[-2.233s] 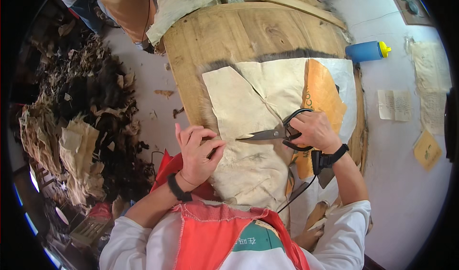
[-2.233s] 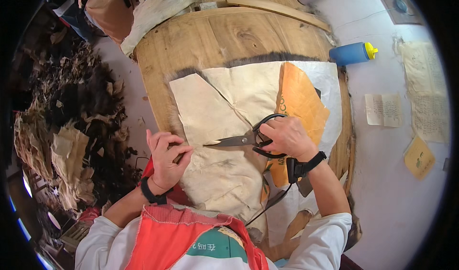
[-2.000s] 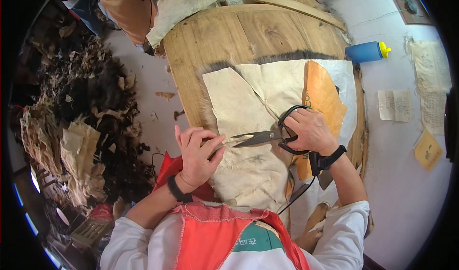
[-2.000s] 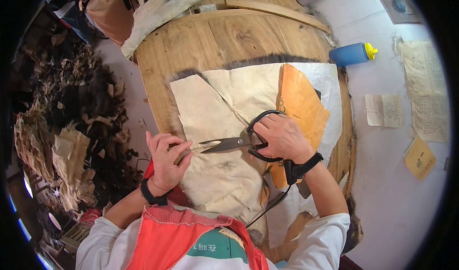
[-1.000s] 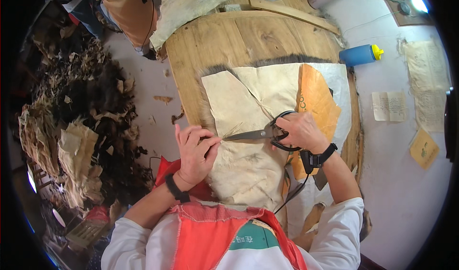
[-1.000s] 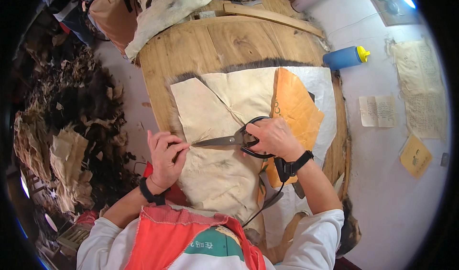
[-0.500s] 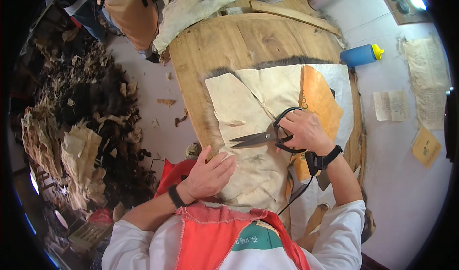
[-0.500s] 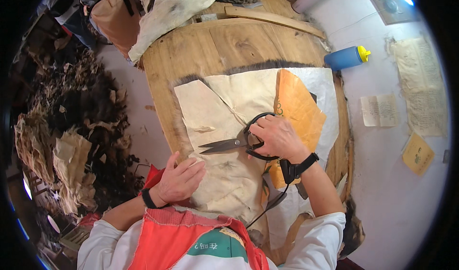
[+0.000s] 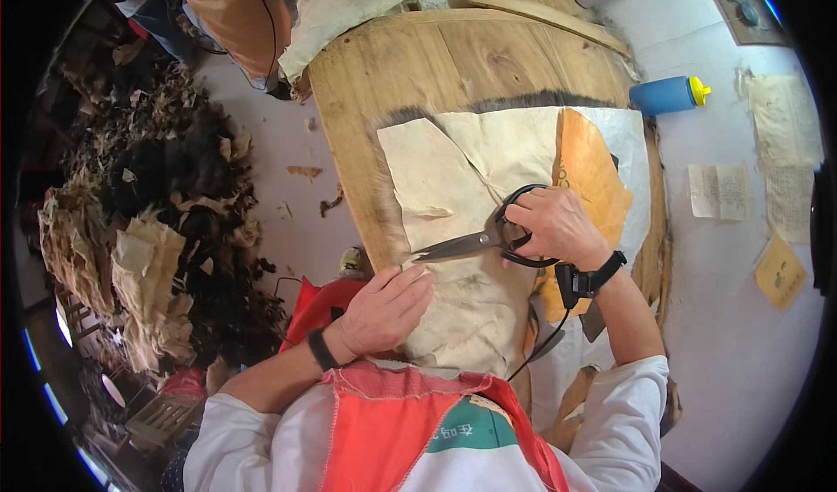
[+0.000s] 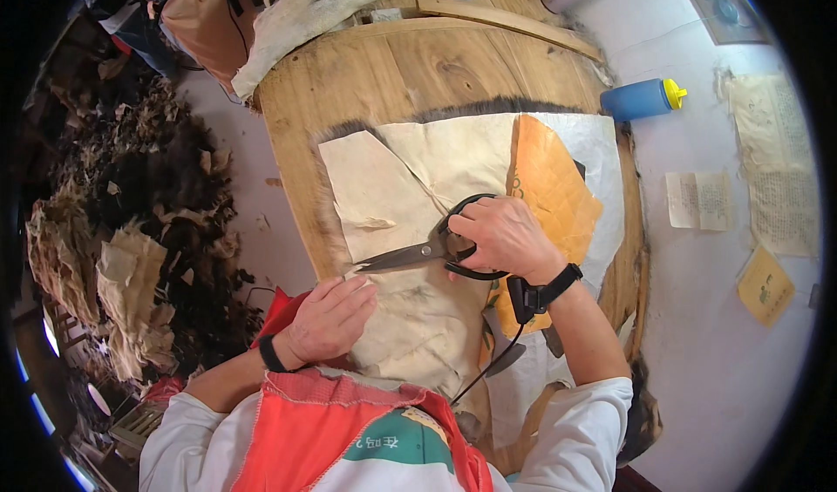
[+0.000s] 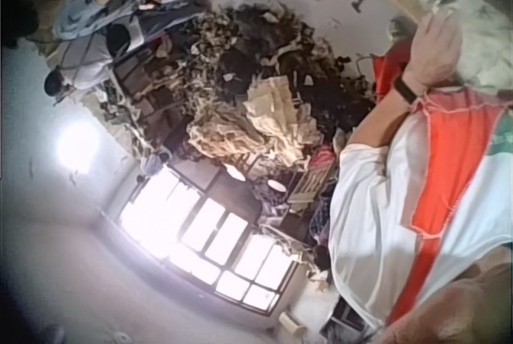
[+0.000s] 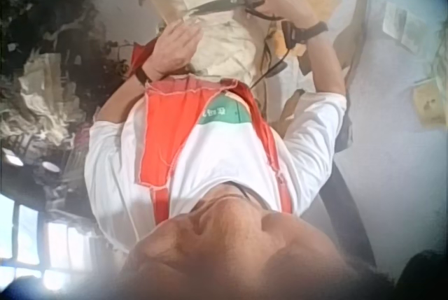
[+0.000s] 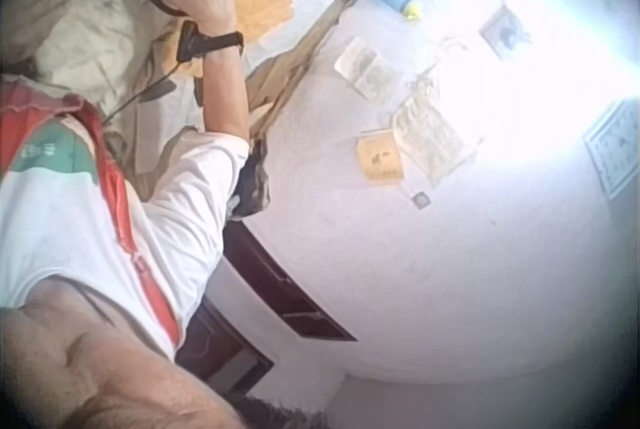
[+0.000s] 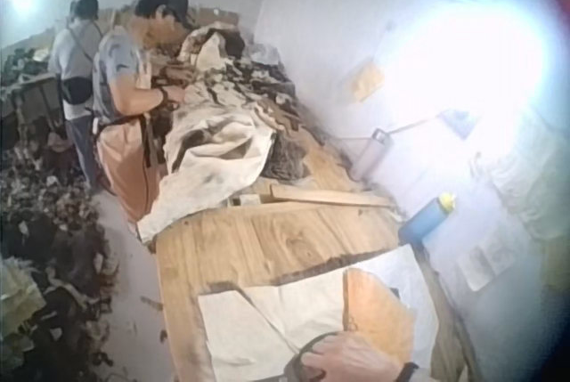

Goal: Marking and cutting pieces from animal hides using templates and a knife.

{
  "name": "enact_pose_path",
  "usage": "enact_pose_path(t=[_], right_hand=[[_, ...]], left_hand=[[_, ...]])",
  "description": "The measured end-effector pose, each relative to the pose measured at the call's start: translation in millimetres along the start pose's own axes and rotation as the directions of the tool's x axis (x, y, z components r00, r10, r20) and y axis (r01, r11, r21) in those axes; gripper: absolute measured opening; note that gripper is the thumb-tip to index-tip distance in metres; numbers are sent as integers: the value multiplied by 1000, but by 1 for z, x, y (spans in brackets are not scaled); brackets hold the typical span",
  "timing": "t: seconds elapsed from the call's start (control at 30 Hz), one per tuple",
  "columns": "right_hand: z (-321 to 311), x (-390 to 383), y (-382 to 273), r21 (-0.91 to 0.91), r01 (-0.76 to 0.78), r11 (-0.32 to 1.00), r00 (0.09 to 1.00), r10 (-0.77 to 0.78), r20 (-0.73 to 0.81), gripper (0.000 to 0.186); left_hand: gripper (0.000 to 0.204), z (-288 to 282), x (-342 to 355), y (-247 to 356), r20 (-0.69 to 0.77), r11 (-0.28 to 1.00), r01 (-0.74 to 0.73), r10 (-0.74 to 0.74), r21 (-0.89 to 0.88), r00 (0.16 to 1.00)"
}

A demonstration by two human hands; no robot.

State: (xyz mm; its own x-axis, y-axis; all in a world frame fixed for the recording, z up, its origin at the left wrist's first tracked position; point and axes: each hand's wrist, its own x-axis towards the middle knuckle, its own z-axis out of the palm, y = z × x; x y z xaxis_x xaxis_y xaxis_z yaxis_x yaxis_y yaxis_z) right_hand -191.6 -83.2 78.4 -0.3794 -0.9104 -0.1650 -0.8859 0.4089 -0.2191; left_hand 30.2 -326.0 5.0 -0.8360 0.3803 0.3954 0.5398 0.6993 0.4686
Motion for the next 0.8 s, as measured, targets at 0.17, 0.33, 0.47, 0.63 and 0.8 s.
enact_pose_path(t=[0.17,0.33,0.47,0.63,0.8], right_hand=[[2,-3,-6,25,-42,999,999,41,30,52],[-15,-18,-32,264,-260,929,958,283,-53,49],[-28,-60,-60,450,-527,721,777,623,-89,44],[-17,-121,-103,572,-702,425,432,892,-133,38],[56,-234,-140,839,-543,24,-110,989,-99,28]], left_hand=[[31,0,0,-1,-20,1000,-2,1,-13,1000],[32,-2,3,-1,-14,999,13,-13,-31,1000],[29,-29,43,-6,-154,978,195,-205,-77,967],[32,-25,74,-49,-23,962,231,-230,143,973],[55,-57,43,-67,76,952,292,-299,91,951]])
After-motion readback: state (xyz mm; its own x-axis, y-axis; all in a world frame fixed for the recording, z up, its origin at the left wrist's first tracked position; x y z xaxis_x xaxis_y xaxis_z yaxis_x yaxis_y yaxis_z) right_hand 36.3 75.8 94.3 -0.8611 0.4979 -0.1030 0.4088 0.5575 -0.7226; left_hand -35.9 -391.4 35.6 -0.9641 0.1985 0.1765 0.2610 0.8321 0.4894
